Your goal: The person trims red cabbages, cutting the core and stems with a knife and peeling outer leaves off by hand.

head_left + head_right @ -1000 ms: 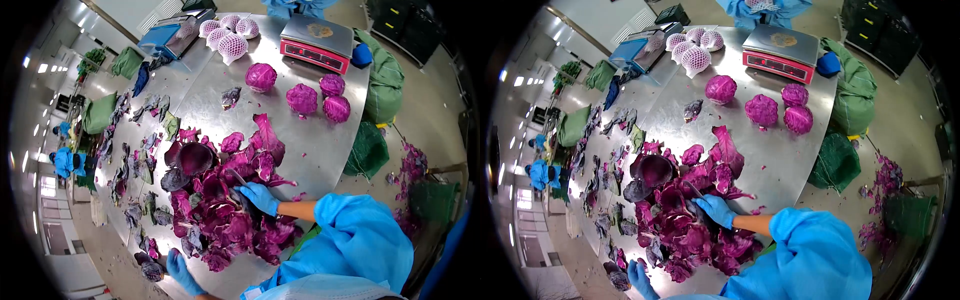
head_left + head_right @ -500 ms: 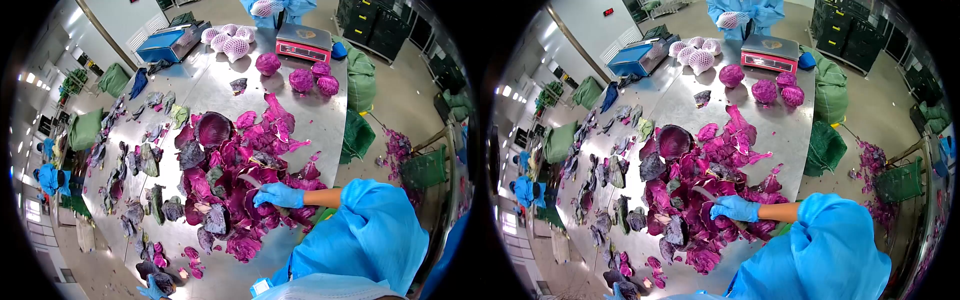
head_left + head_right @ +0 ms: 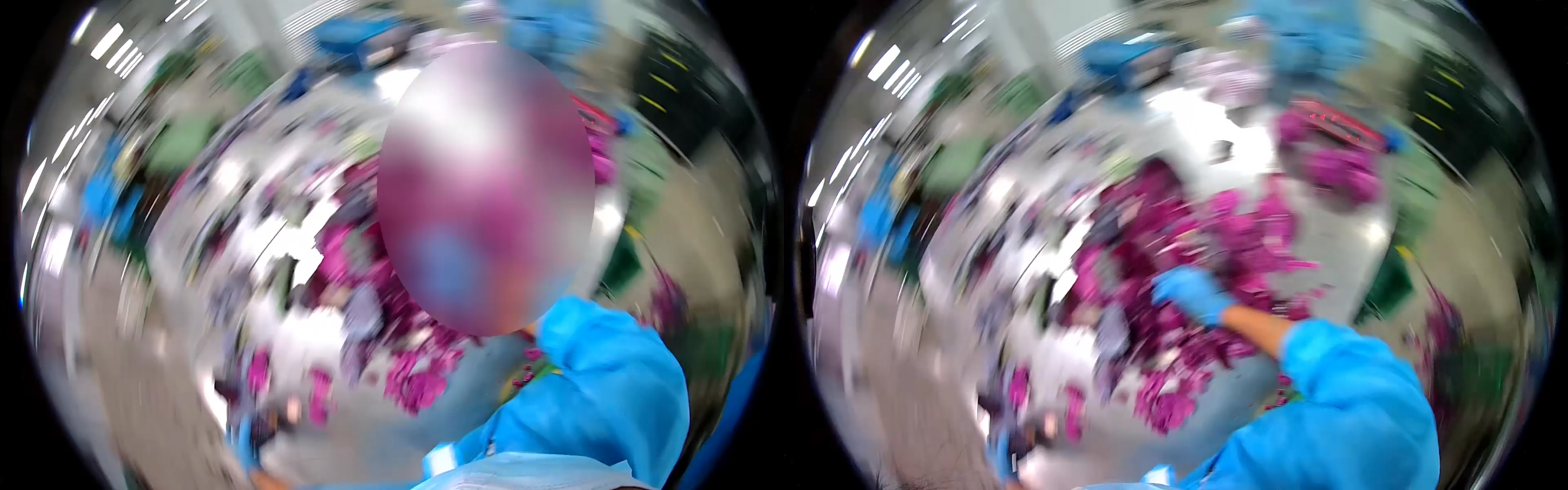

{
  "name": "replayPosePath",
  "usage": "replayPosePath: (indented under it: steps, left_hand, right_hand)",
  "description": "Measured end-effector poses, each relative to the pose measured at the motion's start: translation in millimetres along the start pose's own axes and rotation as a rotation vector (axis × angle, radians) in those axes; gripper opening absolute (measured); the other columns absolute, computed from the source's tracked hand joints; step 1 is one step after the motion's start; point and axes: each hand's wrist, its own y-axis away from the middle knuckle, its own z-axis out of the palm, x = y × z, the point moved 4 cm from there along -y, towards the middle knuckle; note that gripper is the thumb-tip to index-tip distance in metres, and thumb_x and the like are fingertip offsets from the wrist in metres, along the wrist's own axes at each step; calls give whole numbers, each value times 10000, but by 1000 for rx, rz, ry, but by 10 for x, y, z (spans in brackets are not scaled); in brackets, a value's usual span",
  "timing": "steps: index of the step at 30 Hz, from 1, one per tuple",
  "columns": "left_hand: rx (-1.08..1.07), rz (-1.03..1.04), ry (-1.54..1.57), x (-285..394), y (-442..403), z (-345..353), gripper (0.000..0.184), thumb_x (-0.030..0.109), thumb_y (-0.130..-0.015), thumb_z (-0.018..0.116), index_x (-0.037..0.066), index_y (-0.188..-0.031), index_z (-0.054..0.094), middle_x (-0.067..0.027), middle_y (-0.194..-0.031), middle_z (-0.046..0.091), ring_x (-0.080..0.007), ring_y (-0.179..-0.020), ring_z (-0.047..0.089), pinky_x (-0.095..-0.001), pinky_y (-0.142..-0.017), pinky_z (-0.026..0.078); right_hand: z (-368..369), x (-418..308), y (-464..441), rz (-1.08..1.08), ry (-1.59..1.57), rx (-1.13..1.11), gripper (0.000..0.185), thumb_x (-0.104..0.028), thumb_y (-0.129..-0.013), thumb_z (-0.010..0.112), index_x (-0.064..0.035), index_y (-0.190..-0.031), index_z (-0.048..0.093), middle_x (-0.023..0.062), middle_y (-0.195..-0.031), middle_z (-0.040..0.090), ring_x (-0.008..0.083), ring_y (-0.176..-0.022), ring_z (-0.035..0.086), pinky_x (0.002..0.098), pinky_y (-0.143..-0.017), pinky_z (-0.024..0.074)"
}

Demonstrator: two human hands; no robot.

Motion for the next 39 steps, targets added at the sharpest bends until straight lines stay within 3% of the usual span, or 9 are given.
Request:
replayPosePath:
  steps: [3,6,10,13,17,27,29,34,39]
  left_hand:
    - [-22,31,42,-252,758,31,224,113,-844,676,11,-1042,691,-49,-847,680,-163,-781,659,-312,-733,550]
    - [301,154,-43,-389,1482,534,870,208,-679,872,16,-1384,399,-125,-1301,500,-250,-1191,524,-368,-1013,464]
    - [271,175,489,-584,2115,1576,930,201,-654,897,42,-1410,379,-121,-1316,506,-232,-1208,514,-380,-1071,418]
    - [265,118,686,-436,2597,2287,1016,206,-637,909,49,-1454,327,-119,-1362,468,-239,-1263,468,-383,-1092,391]
    - [266,298,370,-463,3058,3061,1104,244,-626,923,59,-1494,266,-147,-1463,343,-270,-1362,354,-396,-1150,298]
    - [-211,187,-499,364,3595,3389,971,541,-620,805,8,-1367,489,-256,-1338,436,-427,-1227,432,-453,-1082,341]
    - [23,483,-465,249,3519,3663,971,567,-622,777,6,-1362,491,-258,-1334,443,-423,-1232,416,-461,-1065,335]
    - [-268,285,-818,597,3215,3924,912,646,-561,731,-41,-1156,647,-272,-1359,419,-404,-1247,382,-464,-987,347]
    - [-289,265,-922,675,3005,4102,868,632,-545,755,-7,-1127,666,-251,-1208,495,-406,-1177,445,-544,-989,374]
  right_hand:
    - [-425,-656,67,432,-653,32,307,-158,-1006,430,-83,-1207,649,34,-877,638,165,-810,589,294,-729,486]
    - [-462,-927,409,685,-857,-176,419,-292,-1065,371,-51,-1321,598,-41,-617,518,25,-523,408,199,-501,338]
    - [-161,-1077,844,631,-785,-693,427,-335,-1052,402,-44,-1267,628,66,-844,705,51,-474,509,189,-446,391]
    - [89,-1171,863,798,-889,-698,524,-434,-1005,481,-23,-1314,585,119,-1004,712,99,-493,567,214,-442,424]
    - [231,-767,1043,912,-1002,-638,333,-461,-945,584,-135,-881,611,-9,-660,551,104,-525,533,254,-458,415]
    - [-684,-200,1391,759,-764,-644,236,-316,-955,621,-92,-900,573,-17,-595,517,88,-471,484,240,-438,367]
    - [-664,-93,1344,745,-687,-680,243,-321,-960,621,-100,-870,572,-24,-545,497,83,-421,443,239,-406,341]
    - [-743,-214,1067,355,-423,-529,486,-259,-880,738,27,-1242,583,77,-1133,645,169,-994,589,311,-914,468]
    - [-381,196,773,516,-585,-571,347,-189,-933,658,16,-1211,622,63,-1038,676,113,-885,606,259,-805,494]
